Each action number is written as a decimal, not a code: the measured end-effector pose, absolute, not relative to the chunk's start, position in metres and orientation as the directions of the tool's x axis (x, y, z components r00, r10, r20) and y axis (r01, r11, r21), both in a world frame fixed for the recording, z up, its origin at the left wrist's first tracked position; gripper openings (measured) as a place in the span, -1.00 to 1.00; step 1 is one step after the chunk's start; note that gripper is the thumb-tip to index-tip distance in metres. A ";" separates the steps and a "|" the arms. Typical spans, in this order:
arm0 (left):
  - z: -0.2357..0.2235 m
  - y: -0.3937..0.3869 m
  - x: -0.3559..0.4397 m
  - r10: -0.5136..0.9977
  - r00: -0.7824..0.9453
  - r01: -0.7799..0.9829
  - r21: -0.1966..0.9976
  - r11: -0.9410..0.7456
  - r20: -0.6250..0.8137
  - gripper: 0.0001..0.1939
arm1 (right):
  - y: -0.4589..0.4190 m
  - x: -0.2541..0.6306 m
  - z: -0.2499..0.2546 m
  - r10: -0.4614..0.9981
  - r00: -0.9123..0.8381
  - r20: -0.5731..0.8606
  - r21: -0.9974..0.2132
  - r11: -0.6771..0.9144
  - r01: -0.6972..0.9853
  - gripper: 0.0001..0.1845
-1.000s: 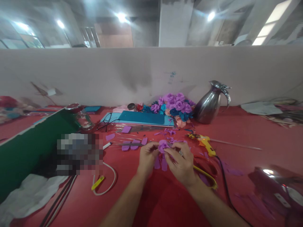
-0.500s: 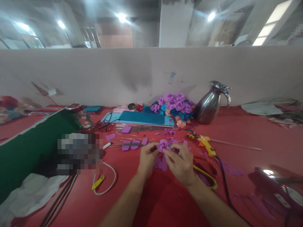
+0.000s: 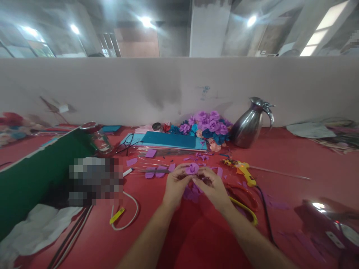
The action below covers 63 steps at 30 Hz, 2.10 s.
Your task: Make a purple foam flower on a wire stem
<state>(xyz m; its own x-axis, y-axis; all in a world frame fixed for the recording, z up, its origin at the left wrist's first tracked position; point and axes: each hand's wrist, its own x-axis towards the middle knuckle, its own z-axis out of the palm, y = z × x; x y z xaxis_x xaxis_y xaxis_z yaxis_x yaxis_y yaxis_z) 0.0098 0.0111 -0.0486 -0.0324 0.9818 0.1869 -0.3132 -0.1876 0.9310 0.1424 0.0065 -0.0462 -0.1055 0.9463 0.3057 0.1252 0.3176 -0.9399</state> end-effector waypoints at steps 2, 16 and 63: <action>-0.048 0.011 0.010 0.980 -0.014 -0.313 0.930 -0.193 0.199 -0.84 | 0.008 0.142 -0.047 0.951 -0.089 0.297 -0.945 0.306 0.113 -0.84; -0.035 0.010 -0.007 0.999 -0.051 -0.340 0.940 -0.022 0.005 -0.88 | 0.011 0.145 -0.053 0.882 -0.031 0.470 -0.831 0.454 0.322 -0.91; -0.032 0.008 -0.014 0.506 0.134 0.711 0.273 -0.648 0.852 -0.78 | 0.013 0.145 -0.053 0.918 0.023 0.397 -0.885 0.375 0.277 -0.86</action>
